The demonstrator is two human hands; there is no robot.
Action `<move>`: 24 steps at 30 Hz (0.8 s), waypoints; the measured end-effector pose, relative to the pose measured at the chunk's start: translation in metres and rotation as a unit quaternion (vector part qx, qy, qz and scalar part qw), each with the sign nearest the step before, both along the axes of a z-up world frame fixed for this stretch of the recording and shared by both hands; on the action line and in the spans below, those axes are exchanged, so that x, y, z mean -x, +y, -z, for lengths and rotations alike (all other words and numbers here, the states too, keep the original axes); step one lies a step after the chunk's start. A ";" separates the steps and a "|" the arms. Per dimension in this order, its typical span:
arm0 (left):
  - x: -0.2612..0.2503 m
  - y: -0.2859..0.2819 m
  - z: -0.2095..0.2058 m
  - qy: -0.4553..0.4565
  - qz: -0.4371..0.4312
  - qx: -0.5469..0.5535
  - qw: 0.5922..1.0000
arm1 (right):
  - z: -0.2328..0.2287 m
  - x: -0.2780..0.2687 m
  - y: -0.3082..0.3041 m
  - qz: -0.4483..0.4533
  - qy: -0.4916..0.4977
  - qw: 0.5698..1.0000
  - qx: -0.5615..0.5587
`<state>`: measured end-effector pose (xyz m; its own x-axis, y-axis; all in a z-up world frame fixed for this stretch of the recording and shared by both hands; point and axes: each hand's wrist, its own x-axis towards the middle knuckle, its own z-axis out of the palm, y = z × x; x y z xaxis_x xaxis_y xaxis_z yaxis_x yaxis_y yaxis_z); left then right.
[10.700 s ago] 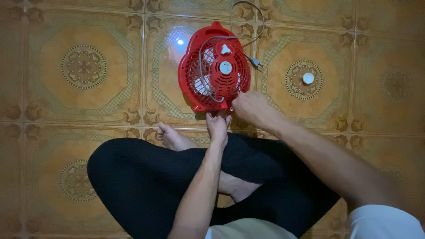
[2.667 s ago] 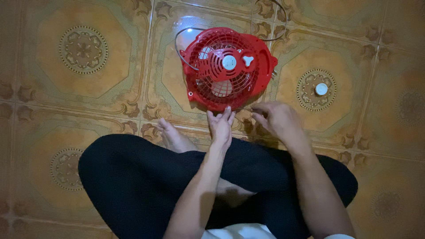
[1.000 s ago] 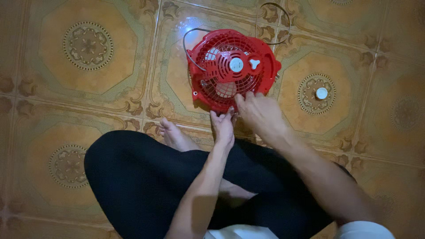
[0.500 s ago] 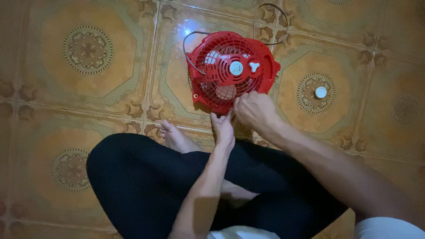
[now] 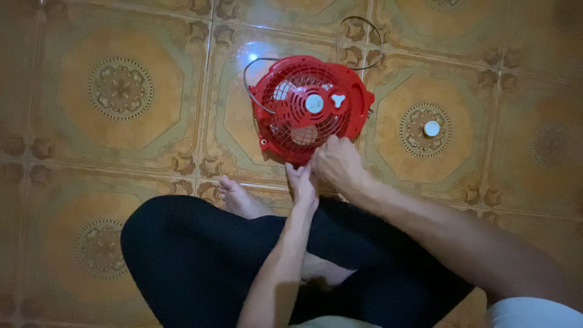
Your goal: The person disassembles a red electric fan by removing the front grille, fan blades, and rear cover using a screwdriver. They then reassemble the fan by placing the blades back, securing the rear cover, and tightening the screws.
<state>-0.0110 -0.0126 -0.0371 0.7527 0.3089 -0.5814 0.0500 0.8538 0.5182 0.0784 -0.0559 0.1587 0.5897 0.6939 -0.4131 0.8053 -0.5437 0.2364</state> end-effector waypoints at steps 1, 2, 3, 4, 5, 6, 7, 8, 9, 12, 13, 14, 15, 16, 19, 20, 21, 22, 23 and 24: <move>0.000 0.001 -0.001 -0.028 0.002 -0.009 1.000 | 0.001 0.001 0.001 0.021 0.012 1.000 0.002; 0.002 0.002 -0.003 -0.055 0.003 -0.019 0.998 | 0.001 0.003 0.002 0.034 0.005 0.999 -0.034; 0.002 0.004 -0.005 -0.042 -0.005 0.028 0.999 | 0.000 0.004 0.002 0.046 -0.001 0.997 -0.069; 0.000 0.006 -0.007 -0.030 -0.012 0.074 0.997 | -0.002 0.005 0.002 0.059 -0.009 0.993 -0.106; -0.002 0.009 -0.010 -0.018 -0.019 0.120 0.992 | -0.003 0.005 0.002 0.028 -0.011 0.992 -0.123; -0.004 0.011 -0.012 -0.003 -0.023 0.140 0.990 | -0.005 0.006 0.001 -0.003 -0.013 0.990 -0.141; -0.007 0.013 -0.014 0.011 -0.026 0.160 0.987 | -0.006 0.006 0.000 -0.034 -0.015 0.987 -0.158; -0.008 0.013 -0.015 0.027 -0.028 0.181 0.983 | -0.006 0.007 0.000 -0.060 -0.022 0.988 -0.143; -0.007 0.012 -0.015 0.044 -0.007 0.141 0.989 | -0.004 0.007 0.000 -0.087 -0.029 0.988 -0.128; -0.004 0.006 -0.005 0.033 0.028 0.028 0.999 | 0.003 0.005 0.001 -0.097 -0.054 0.993 -0.038; 0.000 0.004 0.000 -0.012 0.021 -0.006 1.000 | 0.006 0.004 0.002 -0.088 -0.062 0.994 -0.001; 0.003 0.003 0.007 -0.057 0.013 -0.039 0.998 | 0.009 0.002 0.004 -0.055 -0.025 0.998 0.005; 0.005 0.003 0.014 -0.052 0.007 -0.047 0.997 | 0.012 0.001 0.007 -0.022 0.011 1.000 0.012; 0.006 0.002 0.021 -0.048 0.002 -0.055 0.997 | 0.014 0.000 0.008 0.012 0.047 0.999 0.019; 0.004 0.001 0.032 0.028 -0.028 0.047 0.998 | 0.016 0.001 0.011 0.046 0.038 0.998 0.002; 0.004 0.003 0.032 0.065 -0.042 0.102 0.992 | 0.015 0.002 0.010 0.039 0.011 0.998 -0.038; 0.004 0.005 0.031 0.063 -0.015 0.080 0.995 | 0.013 0.004 0.008 0.032 -0.016 0.996 -0.079; 0.004 0.005 0.028 0.060 0.011 0.060 0.996 | 0.012 0.005 0.007 0.025 -0.042 0.992 -0.118; 0.003 0.006 0.025 0.058 0.037 0.039 0.997 | 0.011 0.005 0.006 0.002 -0.029 0.992 -0.126; 0.002 0.008 0.022 0.029 0.024 0.100 0.994 | 0.010 0.005 0.004 -0.021 -0.015 0.991 -0.133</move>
<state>-0.0133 -0.0048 -0.0589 0.7270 0.1480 -0.6705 0.1178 0.9351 0.3342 0.0730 -0.0520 0.1490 0.5677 0.8000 -0.1942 0.8230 -0.5566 0.1132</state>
